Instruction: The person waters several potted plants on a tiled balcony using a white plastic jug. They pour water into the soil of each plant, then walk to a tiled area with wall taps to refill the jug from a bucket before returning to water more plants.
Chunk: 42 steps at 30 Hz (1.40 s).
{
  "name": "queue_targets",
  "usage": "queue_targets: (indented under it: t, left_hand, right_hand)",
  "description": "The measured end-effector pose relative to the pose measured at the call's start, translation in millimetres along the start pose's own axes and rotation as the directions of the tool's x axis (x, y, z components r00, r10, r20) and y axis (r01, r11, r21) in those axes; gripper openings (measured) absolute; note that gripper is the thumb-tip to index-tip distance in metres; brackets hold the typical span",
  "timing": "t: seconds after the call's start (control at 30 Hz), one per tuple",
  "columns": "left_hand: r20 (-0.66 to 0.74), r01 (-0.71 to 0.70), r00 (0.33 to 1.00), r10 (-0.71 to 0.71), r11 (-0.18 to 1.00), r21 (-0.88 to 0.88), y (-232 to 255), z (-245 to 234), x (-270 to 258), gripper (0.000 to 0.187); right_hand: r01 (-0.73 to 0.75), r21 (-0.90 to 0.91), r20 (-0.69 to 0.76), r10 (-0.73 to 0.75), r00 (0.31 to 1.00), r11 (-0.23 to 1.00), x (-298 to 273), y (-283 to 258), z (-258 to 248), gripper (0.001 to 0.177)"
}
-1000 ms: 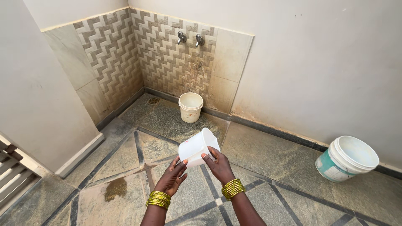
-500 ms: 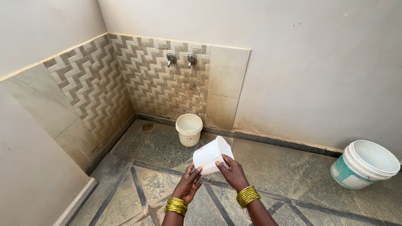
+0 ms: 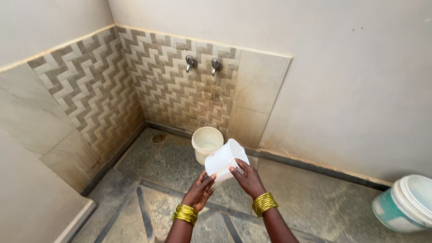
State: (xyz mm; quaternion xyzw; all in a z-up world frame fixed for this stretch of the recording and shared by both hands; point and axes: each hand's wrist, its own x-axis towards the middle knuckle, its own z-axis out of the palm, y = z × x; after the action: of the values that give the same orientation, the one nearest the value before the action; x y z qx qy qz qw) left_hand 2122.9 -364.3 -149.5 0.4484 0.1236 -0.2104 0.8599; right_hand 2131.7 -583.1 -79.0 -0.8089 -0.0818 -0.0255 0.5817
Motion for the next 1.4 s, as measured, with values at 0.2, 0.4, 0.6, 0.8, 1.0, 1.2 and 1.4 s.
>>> queue_targets:
  t: [0.2,0.4,0.6,0.8,1.0,1.2,1.4]
  left_hand:
    - [-0.057,0.017,0.998,-0.020,0.999,-0.046,28.8,-21.7,52.7,0.108]
    - [-0.155,0.051,0.985,-0.082,0.979,-0.195,32.5,-35.4,86.5,0.107]
    - [-0.173,0.025,0.983,-0.056,0.984,-0.177,64.1,-48.9,120.6,0.108]
    - [-0.135,0.007,0.990,-0.032,0.983,-0.183,105.2,-50.5,162.8,0.107]
    - [-0.104,0.072,0.990,-0.095,0.976,-0.208,125.9,-73.4,228.6,0.101]
    - [-0.107,0.200,0.966,-0.234,0.946,-0.255,96.1,-107.2,296.5,0.095]
    - [0.005,0.319,0.945,-0.326,0.922,-0.221,67.5,-131.5,341.9,0.095]
  right_hand:
    - [-0.043,-0.135,0.024,0.047,0.999,0.990,59.8,13.5,17.6,0.061]
    - [0.008,-0.252,0.241,0.055,0.969,0.968,108.2,19.4,22.4,0.078]
    - [0.057,-0.195,0.213,-0.014,0.977,0.979,151.2,32.3,36.3,0.080]
    - [-0.105,-0.146,0.143,0.127,0.982,0.984,207.9,33.2,49.5,0.073]
    - [-0.075,-0.123,0.121,0.090,0.989,0.990,254.1,49.8,55.3,0.071]
    - [-0.165,-0.243,0.062,0.185,0.981,0.956,272.5,87.1,62.0,0.070]
    - [-0.263,-0.249,0.066,0.287,0.956,0.932,275.3,137.8,60.5,0.069]
